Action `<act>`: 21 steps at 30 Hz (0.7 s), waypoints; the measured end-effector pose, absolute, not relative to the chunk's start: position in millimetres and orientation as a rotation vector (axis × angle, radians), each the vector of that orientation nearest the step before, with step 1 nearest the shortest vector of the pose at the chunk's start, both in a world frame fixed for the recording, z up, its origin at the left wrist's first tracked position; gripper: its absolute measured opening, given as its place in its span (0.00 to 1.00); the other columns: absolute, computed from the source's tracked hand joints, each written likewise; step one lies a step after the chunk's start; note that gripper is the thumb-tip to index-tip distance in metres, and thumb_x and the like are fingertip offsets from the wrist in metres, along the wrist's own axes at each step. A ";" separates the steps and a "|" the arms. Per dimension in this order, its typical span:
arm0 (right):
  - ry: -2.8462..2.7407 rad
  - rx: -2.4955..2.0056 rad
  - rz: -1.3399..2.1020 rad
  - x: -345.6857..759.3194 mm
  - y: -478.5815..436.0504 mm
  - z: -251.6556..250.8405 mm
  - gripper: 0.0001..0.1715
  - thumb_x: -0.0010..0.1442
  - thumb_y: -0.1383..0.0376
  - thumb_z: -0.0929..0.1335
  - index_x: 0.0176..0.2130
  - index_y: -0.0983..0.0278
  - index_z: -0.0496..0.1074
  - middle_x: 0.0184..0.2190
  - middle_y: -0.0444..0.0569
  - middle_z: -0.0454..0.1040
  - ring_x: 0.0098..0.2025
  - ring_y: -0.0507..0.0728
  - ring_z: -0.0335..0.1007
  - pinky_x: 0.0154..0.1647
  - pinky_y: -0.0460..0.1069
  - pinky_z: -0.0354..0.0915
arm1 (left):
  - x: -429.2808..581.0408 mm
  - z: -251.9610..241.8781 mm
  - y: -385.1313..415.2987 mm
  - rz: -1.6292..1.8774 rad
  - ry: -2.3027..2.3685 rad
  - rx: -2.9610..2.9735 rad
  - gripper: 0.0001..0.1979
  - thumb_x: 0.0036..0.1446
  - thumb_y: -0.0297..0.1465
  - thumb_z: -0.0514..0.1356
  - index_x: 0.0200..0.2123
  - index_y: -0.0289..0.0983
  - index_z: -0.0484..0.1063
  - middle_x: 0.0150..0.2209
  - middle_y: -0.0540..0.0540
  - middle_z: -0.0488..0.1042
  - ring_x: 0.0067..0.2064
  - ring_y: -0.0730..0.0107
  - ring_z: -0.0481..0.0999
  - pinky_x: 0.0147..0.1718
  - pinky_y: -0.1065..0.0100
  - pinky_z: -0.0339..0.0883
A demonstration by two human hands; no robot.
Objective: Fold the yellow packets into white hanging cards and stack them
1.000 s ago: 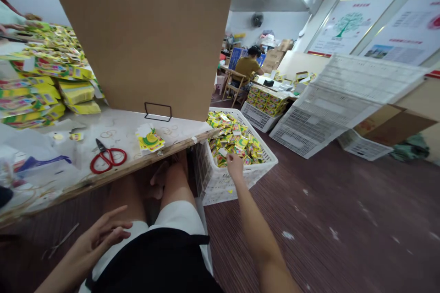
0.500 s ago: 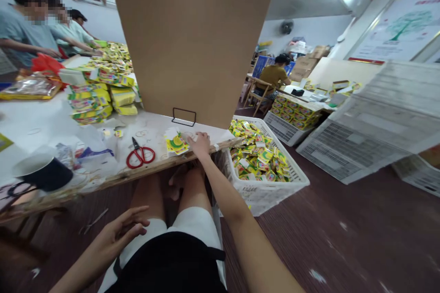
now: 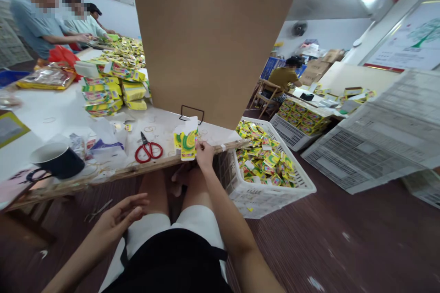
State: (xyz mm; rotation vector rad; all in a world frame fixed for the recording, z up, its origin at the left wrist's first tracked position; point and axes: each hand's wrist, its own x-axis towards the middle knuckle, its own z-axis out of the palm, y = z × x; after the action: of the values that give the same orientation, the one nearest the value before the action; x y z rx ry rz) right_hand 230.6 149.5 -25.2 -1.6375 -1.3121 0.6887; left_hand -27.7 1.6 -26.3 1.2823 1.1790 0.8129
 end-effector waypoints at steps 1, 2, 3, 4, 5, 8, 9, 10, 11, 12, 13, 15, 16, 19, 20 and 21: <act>-1.289 -1.583 0.749 222.3 133.2 -25.8 0.18 0.61 0.59 0.59 0.38 0.69 0.71 0.38 0.54 0.76 0.39 0.55 0.70 0.41 0.49 0.64 | -27.5 -26.8 2.2 0.852 1.174 1.242 0.28 0.53 0.46 0.59 0.51 0.32 0.65 0.49 0.34 0.73 0.47 0.54 0.75 0.49 0.56 0.66; -1.273 -1.529 0.817 211.2 115.5 -27.1 0.19 0.61 0.57 0.60 0.38 0.69 0.71 0.37 0.53 0.76 0.37 0.55 0.70 0.39 0.48 0.65 | -27.0 -27.5 2.3 0.894 1.160 1.205 0.29 0.53 0.45 0.59 0.52 0.32 0.65 0.50 0.34 0.72 0.48 0.53 0.74 0.50 0.56 0.66; -1.265 -1.474 0.891 198.0 97.2 -28.8 0.19 0.59 0.56 0.62 0.38 0.68 0.71 0.36 0.52 0.76 0.35 0.54 0.71 0.37 0.48 0.66 | -26.4 -28.3 2.1 0.942 1.139 1.163 0.30 0.53 0.45 0.60 0.54 0.33 0.64 0.51 0.35 0.71 0.50 0.53 0.73 0.51 0.56 0.65; -1.259 -1.424 0.971 183.7 79.3 -30.7 0.19 0.57 0.54 0.65 0.37 0.68 0.72 0.33 0.51 0.77 0.33 0.54 0.71 0.35 0.48 0.67 | -25.6 -29.0 1.5 0.986 1.112 1.116 0.31 0.53 0.45 0.60 0.55 0.33 0.63 0.53 0.35 0.71 0.51 0.53 0.72 0.52 0.56 0.65; -1.255 -1.379 1.046 169.4 62.6 -32.7 0.19 0.53 0.53 0.68 0.36 0.67 0.72 0.31 0.50 0.77 0.31 0.54 0.71 0.33 0.48 0.67 | -24.9 -29.5 0.6 1.021 1.083 1.065 0.32 0.52 0.45 0.60 0.56 0.34 0.62 0.54 0.36 0.71 0.53 0.53 0.71 0.52 0.57 0.65; -0.966 -1.078 1.541 135.8 27.4 -37.0 0.24 0.41 0.53 0.75 0.33 0.66 0.72 0.27 0.46 0.76 0.26 0.51 0.70 0.30 0.47 0.66 | -22.5 -28.8 -3.2 1.066 0.998 0.922 0.33 0.51 0.45 0.62 0.56 0.35 0.63 0.53 0.38 0.72 0.54 0.50 0.70 0.51 0.57 0.68; -0.844 -0.989 1.653 129.6 21.4 -37.2 0.25 0.38 0.54 0.77 0.32 0.66 0.72 0.26 0.45 0.75 0.26 0.50 0.69 0.31 0.46 0.66 | -21.5 -27.6 -4.6 1.073 0.978 0.883 0.32 0.51 0.45 0.62 0.56 0.35 0.64 0.52 0.38 0.72 0.54 0.49 0.70 0.50 0.57 0.68; -0.749 -0.929 1.716 126.1 17.8 -36.7 0.25 0.36 0.55 0.78 0.31 0.66 0.72 0.26 0.44 0.75 0.26 0.49 0.69 0.32 0.46 0.65 | -20.6 -26.1 -5.9 1.084 0.959 0.850 0.32 0.51 0.45 0.62 0.56 0.35 0.65 0.52 0.38 0.73 0.54 0.49 0.70 0.50 0.57 0.69; -0.698 -0.904 1.732 124.8 16.1 -35.4 0.25 0.34 0.56 0.78 0.30 0.66 0.72 0.26 0.44 0.75 0.26 0.49 0.69 0.33 0.45 0.65 | -19.6 -24.4 -7.1 1.099 0.943 0.824 0.31 0.51 0.44 0.62 0.55 0.36 0.66 0.52 0.38 0.73 0.54 0.49 0.70 0.49 0.58 0.69; -0.679 -0.890 1.731 125.1 15.6 -33.6 0.25 0.34 0.57 0.79 0.30 0.67 0.72 0.26 0.44 0.76 0.27 0.49 0.70 0.33 0.45 0.65 | -18.8 -22.6 -8.1 1.113 0.930 0.808 0.30 0.51 0.43 0.63 0.55 0.37 0.66 0.52 0.39 0.73 0.54 0.49 0.70 0.49 0.58 0.69; -0.682 -0.884 1.726 126.6 15.6 -31.3 0.24 0.34 0.58 0.79 0.30 0.67 0.72 0.27 0.45 0.76 0.27 0.49 0.70 0.33 0.45 0.64 | -18.2 -20.8 -8.9 1.126 0.920 0.808 0.29 0.50 0.42 0.63 0.54 0.37 0.67 0.52 0.39 0.73 0.54 0.49 0.70 0.49 0.58 0.69; -0.728 -0.885 1.713 130.6 15.5 -26.3 0.23 0.36 0.58 0.78 0.31 0.67 0.73 0.27 0.44 0.76 0.26 0.48 0.68 0.29 0.43 0.62 | -17.4 -17.7 -10.0 1.147 0.907 0.845 0.27 0.49 0.39 0.65 0.53 0.39 0.69 0.53 0.40 0.72 0.54 0.50 0.71 0.51 0.60 0.68; -0.759 -0.888 1.708 132.5 14.8 -24.1 0.22 0.38 0.57 0.78 0.31 0.67 0.74 0.27 0.44 0.76 0.25 0.47 0.68 0.27 0.43 0.61 | -17.2 -16.5 -10.2 1.151 0.901 0.868 0.27 0.49 0.37 0.66 0.53 0.39 0.69 0.54 0.40 0.72 0.54 0.51 0.71 0.52 0.61 0.67; -0.831 -0.896 1.692 136.2 11.1 -19.8 0.22 0.41 0.57 0.77 0.33 0.67 0.74 0.28 0.45 0.77 0.27 0.48 0.69 0.29 0.43 0.62 | -15.4 -13.7 -10.3 1.129 0.896 0.850 0.25 0.48 0.36 0.66 0.51 0.40 0.71 0.53 0.42 0.73 0.53 0.54 0.72 0.51 0.63 0.68; -0.848 -0.899 1.683 136.7 9.8 -19.3 0.22 0.41 0.57 0.77 0.33 0.67 0.74 0.28 0.45 0.77 0.28 0.49 0.70 0.32 0.44 0.64 | -14.3 -13.1 -10.2 1.115 0.896 0.809 0.25 0.48 0.36 0.67 0.50 0.40 0.71 0.51 0.42 0.74 0.52 0.54 0.73 0.49 0.63 0.69; -0.862 -0.907 1.667 137.0 8.8 -19.3 0.21 0.41 0.57 0.77 0.33 0.67 0.74 0.28 0.46 0.77 0.29 0.49 0.70 0.34 0.45 0.65 | -12.9 -12.6 -10.1 1.103 0.895 0.765 0.25 0.47 0.36 0.67 0.50 0.40 0.71 0.50 0.42 0.75 0.51 0.54 0.73 0.47 0.63 0.71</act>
State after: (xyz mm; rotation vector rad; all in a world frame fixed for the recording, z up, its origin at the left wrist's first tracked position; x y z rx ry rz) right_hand 137.0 8.8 -19.3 -0.9072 -0.8621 1.6673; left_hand -12.9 -10.1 -12.6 0.7645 0.8952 1.1030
